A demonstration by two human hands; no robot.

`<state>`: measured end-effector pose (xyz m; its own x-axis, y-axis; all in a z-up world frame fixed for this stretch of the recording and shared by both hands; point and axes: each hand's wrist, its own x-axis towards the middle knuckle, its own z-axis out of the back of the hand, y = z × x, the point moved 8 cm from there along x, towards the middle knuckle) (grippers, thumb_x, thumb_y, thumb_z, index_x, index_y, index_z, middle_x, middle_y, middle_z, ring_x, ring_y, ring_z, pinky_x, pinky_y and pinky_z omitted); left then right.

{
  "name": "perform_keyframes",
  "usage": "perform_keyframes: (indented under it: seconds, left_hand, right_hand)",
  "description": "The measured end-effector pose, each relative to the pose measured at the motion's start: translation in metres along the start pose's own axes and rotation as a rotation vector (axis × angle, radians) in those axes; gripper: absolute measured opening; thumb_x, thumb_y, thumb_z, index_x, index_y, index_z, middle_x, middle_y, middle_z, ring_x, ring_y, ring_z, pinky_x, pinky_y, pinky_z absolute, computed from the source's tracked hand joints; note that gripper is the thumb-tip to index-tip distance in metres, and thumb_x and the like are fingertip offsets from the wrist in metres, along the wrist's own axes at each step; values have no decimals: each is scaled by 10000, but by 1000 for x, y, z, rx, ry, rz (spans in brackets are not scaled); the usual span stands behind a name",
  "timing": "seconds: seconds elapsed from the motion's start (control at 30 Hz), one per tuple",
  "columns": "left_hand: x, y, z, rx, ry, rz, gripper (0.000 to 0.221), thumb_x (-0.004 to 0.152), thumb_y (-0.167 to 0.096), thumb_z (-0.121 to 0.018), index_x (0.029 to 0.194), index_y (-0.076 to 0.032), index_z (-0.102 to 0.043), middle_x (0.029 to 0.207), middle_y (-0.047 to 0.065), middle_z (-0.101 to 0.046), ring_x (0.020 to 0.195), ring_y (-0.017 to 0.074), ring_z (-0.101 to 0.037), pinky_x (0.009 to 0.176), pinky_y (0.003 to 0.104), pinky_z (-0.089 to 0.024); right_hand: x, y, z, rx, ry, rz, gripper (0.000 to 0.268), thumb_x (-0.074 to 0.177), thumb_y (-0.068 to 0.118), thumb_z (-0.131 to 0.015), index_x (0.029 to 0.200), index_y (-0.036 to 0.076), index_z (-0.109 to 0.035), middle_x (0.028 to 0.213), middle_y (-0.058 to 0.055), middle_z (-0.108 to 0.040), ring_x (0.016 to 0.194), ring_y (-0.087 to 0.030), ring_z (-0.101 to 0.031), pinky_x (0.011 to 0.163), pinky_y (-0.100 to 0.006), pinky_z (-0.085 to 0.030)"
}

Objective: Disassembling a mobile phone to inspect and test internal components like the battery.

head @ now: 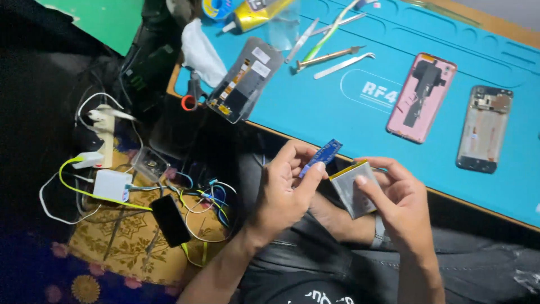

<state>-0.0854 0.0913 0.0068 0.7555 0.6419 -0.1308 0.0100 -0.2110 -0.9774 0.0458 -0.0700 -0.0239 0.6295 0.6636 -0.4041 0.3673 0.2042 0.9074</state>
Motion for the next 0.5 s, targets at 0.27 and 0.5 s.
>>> perform_keyframes:
  seconds: [0.27,0.5]
  left_hand:
    - [-2,19,-32,41,62,154,235,936,-81,-741,1142,28,-766,941,59,-777,778,80,-637,710,215,-546]
    - [-1,30,-41,29,-37,214,157,863,-88,-876,968,12,-816,722,155,-768,739,135,-699,612,290,-589]
  right_hand:
    - [-12,7,11,-268,-61,-9,396,894,-19,-738,1288,-19,-774,1075,-153,-853,886,-148,-734,791,-245,-576]
    - [-12,-2,23,-344,-54,47,385,873,40,-837,1258,62,-839,1070,-179,-873,1007,-268,-833,866,-410,-628]
